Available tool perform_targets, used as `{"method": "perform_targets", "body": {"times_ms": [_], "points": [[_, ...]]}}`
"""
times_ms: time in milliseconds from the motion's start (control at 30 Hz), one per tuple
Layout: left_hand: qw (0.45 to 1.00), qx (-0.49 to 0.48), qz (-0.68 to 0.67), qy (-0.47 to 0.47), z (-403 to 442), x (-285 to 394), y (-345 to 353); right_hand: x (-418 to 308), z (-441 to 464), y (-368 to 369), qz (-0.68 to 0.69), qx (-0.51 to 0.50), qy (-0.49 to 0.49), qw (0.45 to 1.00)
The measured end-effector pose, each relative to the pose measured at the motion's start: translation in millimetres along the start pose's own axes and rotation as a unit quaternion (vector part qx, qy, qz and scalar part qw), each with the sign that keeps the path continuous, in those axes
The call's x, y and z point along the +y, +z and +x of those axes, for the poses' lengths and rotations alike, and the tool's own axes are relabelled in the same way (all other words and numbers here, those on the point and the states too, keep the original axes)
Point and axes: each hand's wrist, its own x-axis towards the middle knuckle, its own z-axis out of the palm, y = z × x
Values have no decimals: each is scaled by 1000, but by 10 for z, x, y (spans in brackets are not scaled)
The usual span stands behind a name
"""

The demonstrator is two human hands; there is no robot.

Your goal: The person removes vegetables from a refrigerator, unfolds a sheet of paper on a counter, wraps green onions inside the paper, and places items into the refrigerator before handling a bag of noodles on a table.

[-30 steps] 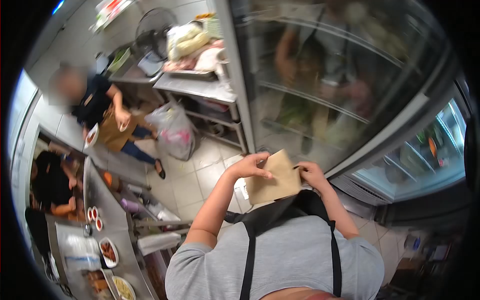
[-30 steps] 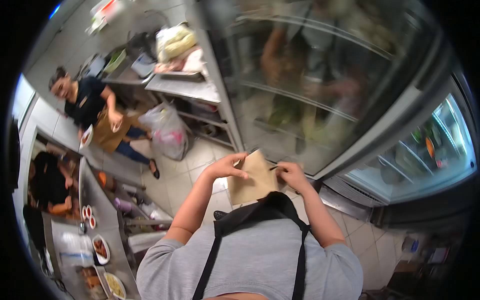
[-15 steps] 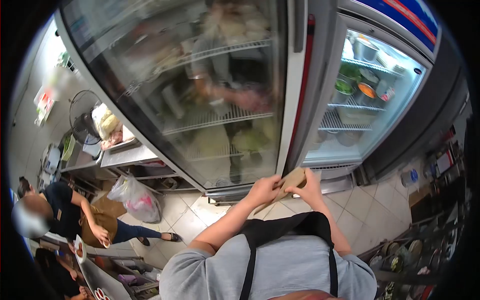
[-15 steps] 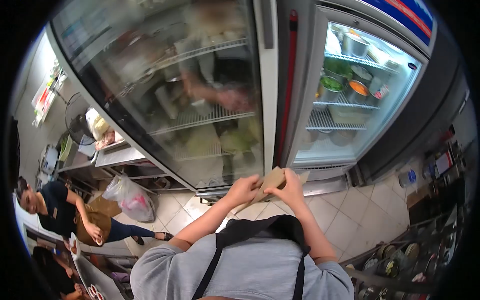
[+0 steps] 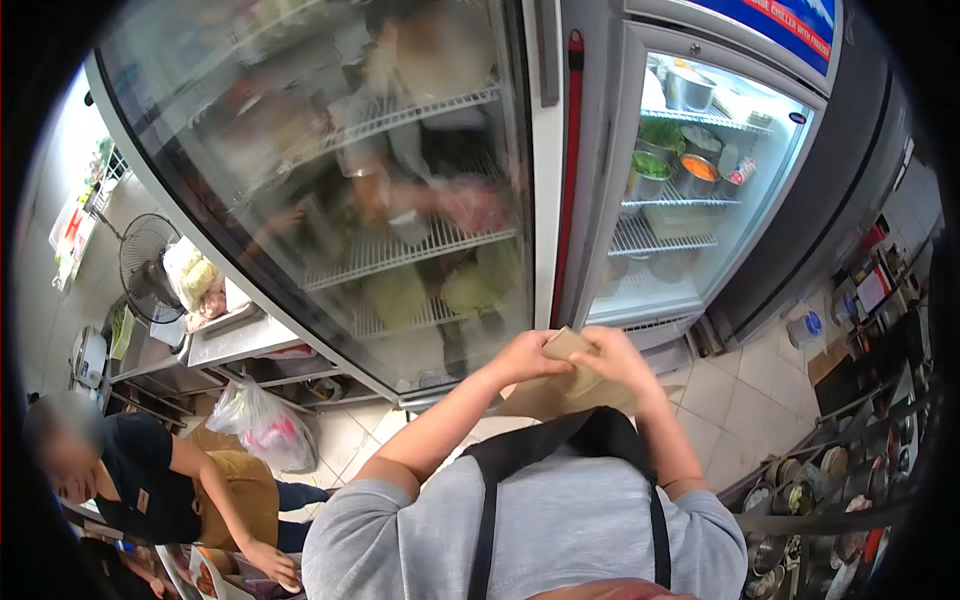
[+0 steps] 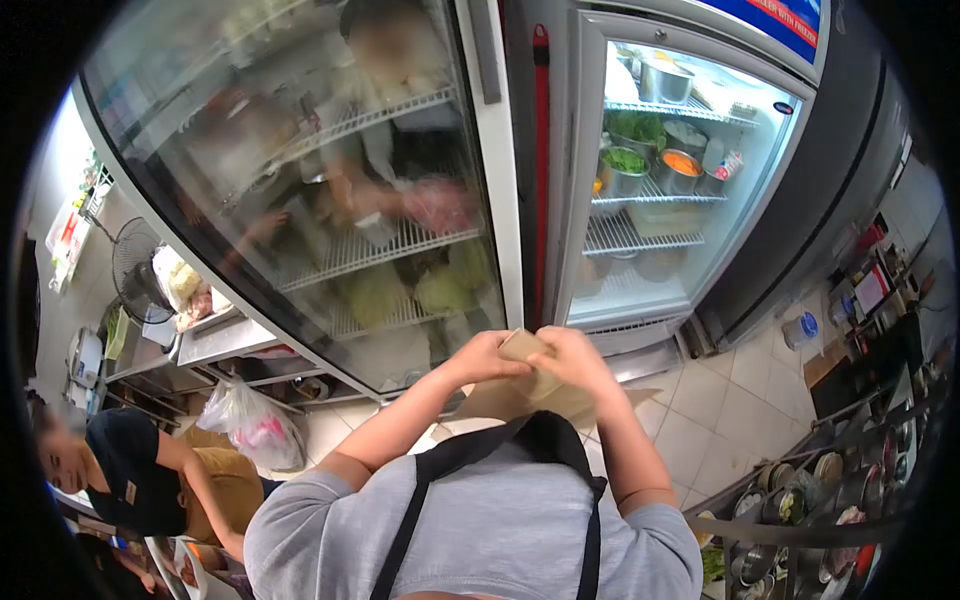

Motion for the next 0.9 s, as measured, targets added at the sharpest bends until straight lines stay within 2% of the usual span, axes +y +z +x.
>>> {"method": "perform_targets", "body": {"times_ms": [33, 100, 167, 233, 300, 333, 433, 500, 533, 633, 667, 733, 800, 833, 900], "points": [[999, 21, -21, 37, -39, 20, -54, -30, 55, 67, 2, 7, -11, 1000], [998, 43, 29, 34, -96, 5, -119, -199, 190, 189, 15, 17, -33, 999], [996, 61, 60, 38, -179, -64, -189, -342, 242, 129, 21, 34, -5, 999], [993, 50, 104, 1, -296, -101, -298, -415, 262, 115, 31, 79, -2, 996], [991, 39, 125, -39, -387, -125, -414, -474, 284, 85, 52, 89, 50, 993], [969, 42, 243, -27, -400, -197, -462, -459, 297, 73, 55, 101, 64, 991], [977, 50, 205, 20, -559, -332, -710, -376, 399, 186, 102, 146, 80, 981], [983, 29, 183, -16, -721, -454, -954, -276, 430, 238, 141, 192, 102, 966], [984, 19, 171, -36, -797, -507, -1055, -190, 424, 185, 143, 173, 105, 969], [964, 43, 260, 22, -1002, -511, -1391, -408, 567, 200, 45, 118, 73, 989], [955, 43, 293, 3, -1052, -495, -1481, -431, 617, 177, 24, 146, 123, 981], [913, 27, 407, -19, -1097, -343, -1680, -903, 805, 143, -96, 251, -9, 963], [898, 49, 438, 5, -1117, -272, -1727, -1469, 1026, 252, -171, 76, -145, 972], [896, 52, 442, 13, -1119, -202, -1769, -1574, 1128, 463, -192, 43, -175, 965], [907, 165, 366, 129, -1176, -140, -1875, -1376, 1309, 754, -228, -29, -188, 955]]}}
